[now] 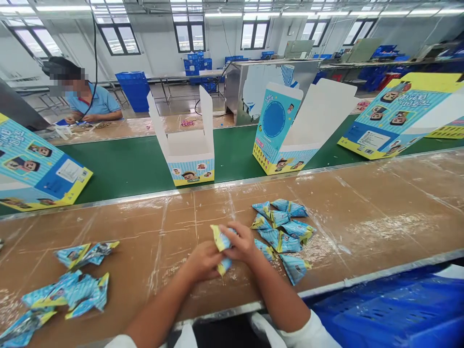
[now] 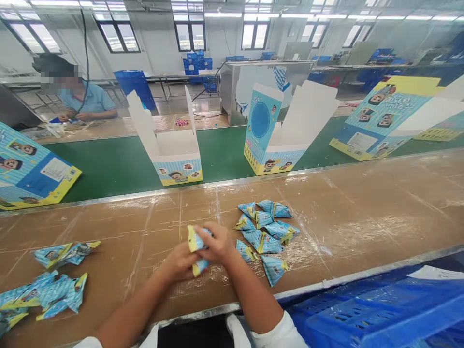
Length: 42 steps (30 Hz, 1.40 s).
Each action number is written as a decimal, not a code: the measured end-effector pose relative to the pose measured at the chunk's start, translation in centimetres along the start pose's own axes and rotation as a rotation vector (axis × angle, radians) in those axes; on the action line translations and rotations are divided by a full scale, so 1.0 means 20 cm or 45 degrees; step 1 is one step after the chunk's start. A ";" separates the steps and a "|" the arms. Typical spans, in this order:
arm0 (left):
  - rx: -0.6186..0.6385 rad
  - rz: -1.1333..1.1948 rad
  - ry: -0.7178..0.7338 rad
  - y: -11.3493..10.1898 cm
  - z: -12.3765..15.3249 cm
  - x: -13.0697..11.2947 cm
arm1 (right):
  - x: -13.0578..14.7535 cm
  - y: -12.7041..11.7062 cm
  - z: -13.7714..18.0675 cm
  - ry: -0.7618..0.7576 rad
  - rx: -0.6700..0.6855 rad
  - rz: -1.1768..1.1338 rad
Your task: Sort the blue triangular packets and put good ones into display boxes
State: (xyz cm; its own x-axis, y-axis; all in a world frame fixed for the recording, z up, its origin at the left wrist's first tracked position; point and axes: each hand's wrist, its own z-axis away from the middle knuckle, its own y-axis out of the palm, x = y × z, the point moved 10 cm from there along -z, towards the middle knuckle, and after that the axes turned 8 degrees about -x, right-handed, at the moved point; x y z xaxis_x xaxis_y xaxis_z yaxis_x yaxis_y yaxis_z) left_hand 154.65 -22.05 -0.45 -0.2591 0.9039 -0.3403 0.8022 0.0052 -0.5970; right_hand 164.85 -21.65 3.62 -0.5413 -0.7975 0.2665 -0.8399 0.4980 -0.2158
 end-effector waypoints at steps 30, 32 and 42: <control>-0.437 0.155 -0.643 -0.27 0.09 0.31 | -0.46 -0.04 0.20 1.400 -0.557 -0.616; -0.627 0.079 -0.788 -0.37 0.11 0.36 | -0.50 -0.08 0.23 1.546 -0.700 -0.608; -0.296 -0.103 -0.300 -0.17 0.06 0.14 | -0.38 -0.01 0.14 1.223 -0.398 -0.518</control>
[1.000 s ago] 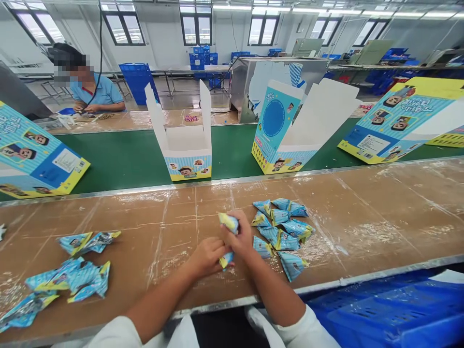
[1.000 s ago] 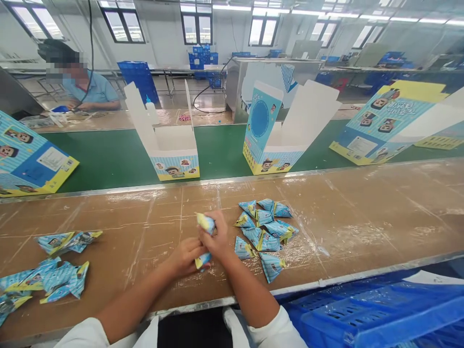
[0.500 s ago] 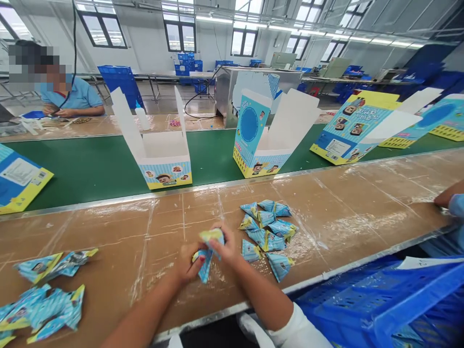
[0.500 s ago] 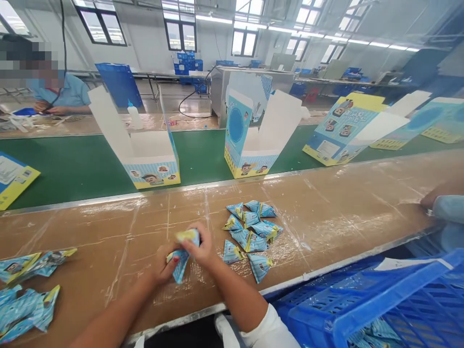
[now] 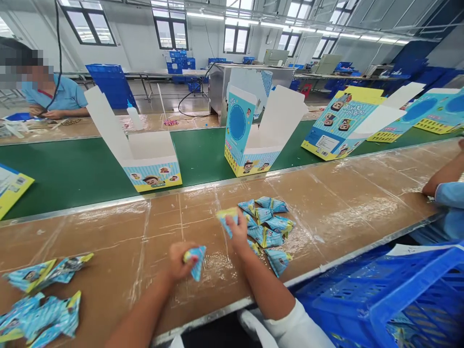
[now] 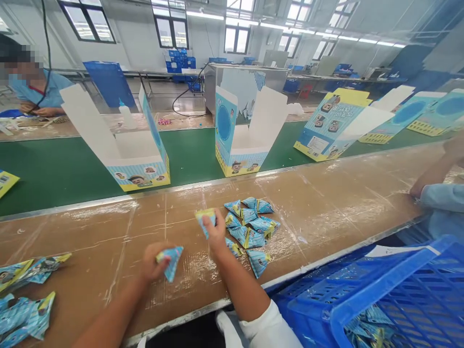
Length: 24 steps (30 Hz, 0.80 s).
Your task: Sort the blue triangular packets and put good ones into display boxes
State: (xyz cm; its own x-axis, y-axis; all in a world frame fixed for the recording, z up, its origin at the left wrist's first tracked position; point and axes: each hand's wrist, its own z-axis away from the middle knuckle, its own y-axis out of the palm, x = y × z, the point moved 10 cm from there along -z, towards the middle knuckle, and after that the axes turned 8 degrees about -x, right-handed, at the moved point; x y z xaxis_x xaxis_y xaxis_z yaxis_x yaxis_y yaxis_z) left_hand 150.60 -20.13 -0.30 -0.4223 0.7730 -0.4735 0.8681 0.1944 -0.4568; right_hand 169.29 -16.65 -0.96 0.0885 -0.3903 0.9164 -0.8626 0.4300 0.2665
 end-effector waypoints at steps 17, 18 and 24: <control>-0.295 0.165 -0.125 -0.18 -0.05 0.11 | -0.06 0.11 0.10 0.108 0.186 0.028; -0.223 0.198 -0.076 -0.14 -0.06 0.07 | -0.06 0.12 0.11 0.121 0.223 0.041; -0.463 0.147 -0.363 -0.21 -0.02 0.20 | -0.14 -0.15 0.03 0.303 -0.342 -0.080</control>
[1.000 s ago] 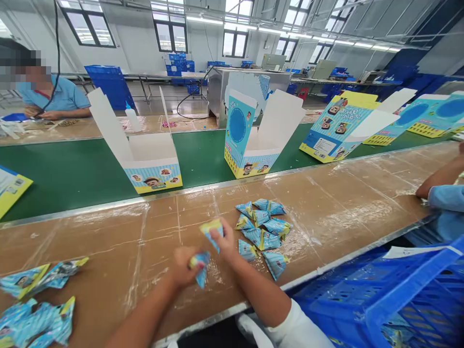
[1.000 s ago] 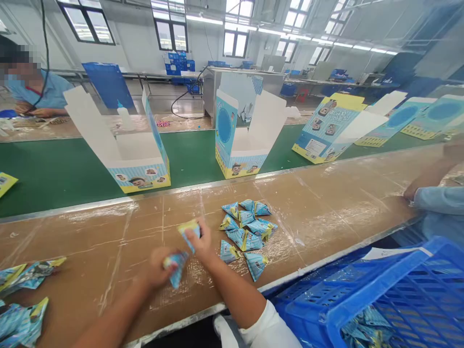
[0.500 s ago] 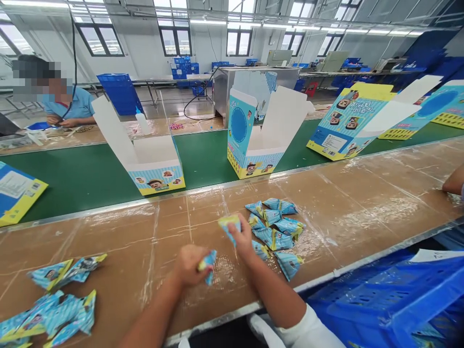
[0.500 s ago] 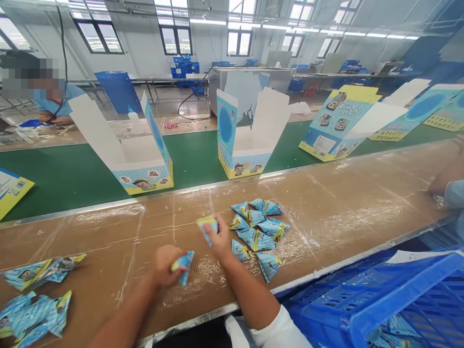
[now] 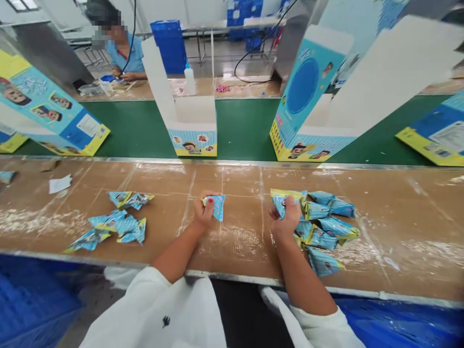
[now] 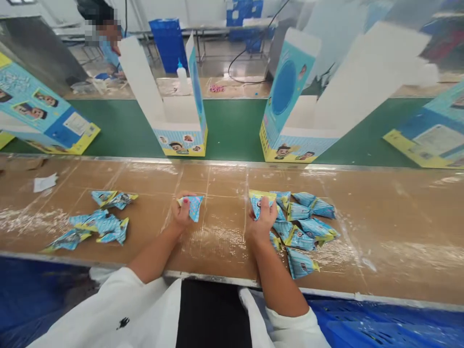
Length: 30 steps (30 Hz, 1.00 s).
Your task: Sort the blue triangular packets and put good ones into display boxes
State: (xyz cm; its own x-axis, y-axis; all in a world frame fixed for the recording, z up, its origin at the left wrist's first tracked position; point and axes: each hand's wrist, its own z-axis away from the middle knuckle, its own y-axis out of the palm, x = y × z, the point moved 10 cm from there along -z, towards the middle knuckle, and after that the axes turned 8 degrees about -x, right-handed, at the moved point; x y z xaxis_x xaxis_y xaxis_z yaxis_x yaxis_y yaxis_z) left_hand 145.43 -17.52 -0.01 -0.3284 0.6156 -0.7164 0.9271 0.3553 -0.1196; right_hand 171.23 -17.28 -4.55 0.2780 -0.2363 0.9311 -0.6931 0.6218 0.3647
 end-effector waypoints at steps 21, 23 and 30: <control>-0.083 0.127 -0.381 0.00 0.01 0.12 | -0.18 0.22 0.21 0.127 0.472 0.169; -0.148 0.127 -0.404 -0.03 0.00 0.14 | -0.17 0.15 0.13 0.154 0.253 0.098; 0.141 0.081 -0.381 0.12 0.09 0.13 | -0.40 0.31 0.45 0.420 0.869 0.271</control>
State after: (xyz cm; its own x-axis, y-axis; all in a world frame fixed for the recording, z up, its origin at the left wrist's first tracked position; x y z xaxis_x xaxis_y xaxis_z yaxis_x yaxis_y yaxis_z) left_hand 147.17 -16.28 -3.32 -0.2168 0.3943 -0.8931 0.9635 0.2338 -0.1307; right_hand 158.74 -18.16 -9.59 0.2023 0.1363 0.9698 -0.9791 0.0072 0.2032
